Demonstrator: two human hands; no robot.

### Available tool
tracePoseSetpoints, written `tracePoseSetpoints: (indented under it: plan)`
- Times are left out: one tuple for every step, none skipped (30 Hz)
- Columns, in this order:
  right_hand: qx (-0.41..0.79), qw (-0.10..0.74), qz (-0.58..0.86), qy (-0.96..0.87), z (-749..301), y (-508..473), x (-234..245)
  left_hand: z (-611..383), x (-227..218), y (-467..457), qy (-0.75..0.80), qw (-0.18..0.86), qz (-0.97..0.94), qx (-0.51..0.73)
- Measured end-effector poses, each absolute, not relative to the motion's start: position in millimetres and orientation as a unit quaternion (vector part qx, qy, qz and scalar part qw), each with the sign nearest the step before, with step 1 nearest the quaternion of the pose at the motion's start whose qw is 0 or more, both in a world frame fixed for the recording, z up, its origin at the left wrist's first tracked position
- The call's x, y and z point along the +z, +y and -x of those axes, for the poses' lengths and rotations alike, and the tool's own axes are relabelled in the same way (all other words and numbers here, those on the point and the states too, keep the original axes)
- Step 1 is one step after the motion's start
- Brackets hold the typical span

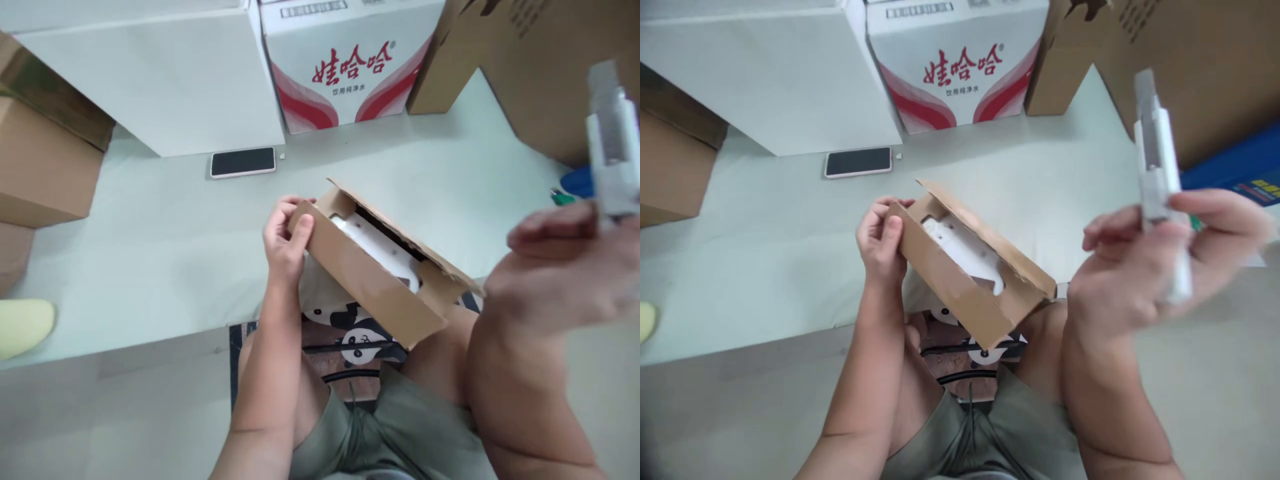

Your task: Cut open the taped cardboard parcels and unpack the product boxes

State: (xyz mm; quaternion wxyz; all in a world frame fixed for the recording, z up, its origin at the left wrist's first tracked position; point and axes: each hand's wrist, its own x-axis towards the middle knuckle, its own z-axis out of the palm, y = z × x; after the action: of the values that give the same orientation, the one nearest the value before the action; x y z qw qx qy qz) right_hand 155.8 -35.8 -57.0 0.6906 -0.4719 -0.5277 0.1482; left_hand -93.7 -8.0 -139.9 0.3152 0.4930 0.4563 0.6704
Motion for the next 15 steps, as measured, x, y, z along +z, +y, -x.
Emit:
tracePoseSetpoints:
  plan:
    - [0.097, 0.7, 0.474, -0.525, -160.4, -24.8, -65.3, 94.8, -141.0, -6.2, 0.466, 0.302, -0.469, 0.687]
    - [0.066, 0.681, 0.493, -0.538, -165.0, -14.4, -76.7, 95.5, -141.8, -4.3, 0.477, 0.286, -0.445, 0.702]
    - [0.059, 0.637, 0.532, -0.555, -169.5, -4.8, -90.4, 95.7, -142.3, -2.5, 0.49, 0.265, -0.424, 0.714]
    - [0.078, 0.573, 0.578, -0.576, -173.7, 3.7, -105.7, 95.3, -142.3, -1.0, 0.502, 0.242, -0.412, 0.721]
    - [0.099, 0.511, 0.617, -0.591, -177.4, 11.3, -121.6, 94.4, -142.0, 0.3, 0.511, 0.215, -0.41, 0.724]
    - [0.121, 0.454, 0.645, -0.603, -180.6, 17.9, -136.9, 92.9, -141.3, 1.0, 0.516, 0.188, -0.417, 0.725]
    - [0.144, 0.401, 0.662, -0.616, -183.2, 23.4, -150.7, 91.1, -140.4, 1.2, 0.517, 0.162, -0.43, 0.722]
    - [0.162, 0.356, 0.672, -0.628, -185.3, 27.8, -162.2, 89.1, -139.2, 0.8, 0.518, 0.14, -0.447, 0.716]
    - [0.175, 0.32, 0.678, -0.638, -186.8, 31.1, -171.1, 87.0, -137.8, -0.1, 0.518, 0.12, -0.463, 0.709]
    - [0.183, 0.292, 0.683, -0.644, -187.7, 33.3, -177.4, 85.2, -136.4, -1.5, 0.517, 0.107, -0.479, 0.701]
    - [0.186, 0.273, 0.688, -0.646, -188.3, 34.3, -181.4, 83.7, -135.0, -3.2, 0.515, 0.098, -0.493, 0.694]
    - [0.184, 0.263, 0.693, -0.646, -188.5, 34.5, -183.6, 82.6, -133.7, -5.0, 0.511, 0.091, -0.506, 0.688]
    - [0.18, 0.26, 0.695, -0.646, -188.4, 34.0, -184.5, 82.1, -132.6, -6.9, 0.506, 0.085, -0.52, 0.683]
    - [0.176, 0.263, 0.695, -0.645, -188.2, 33.0, -184.7, 82.0, -131.6, -8.8, 0.5, 0.078, -0.532, 0.679]
    - [0.173, 0.268, 0.694, -0.646, -187.8, 31.8, -184.7, 82.3, -130.8, -10.5, 0.497, 0.072, -0.543, 0.673]
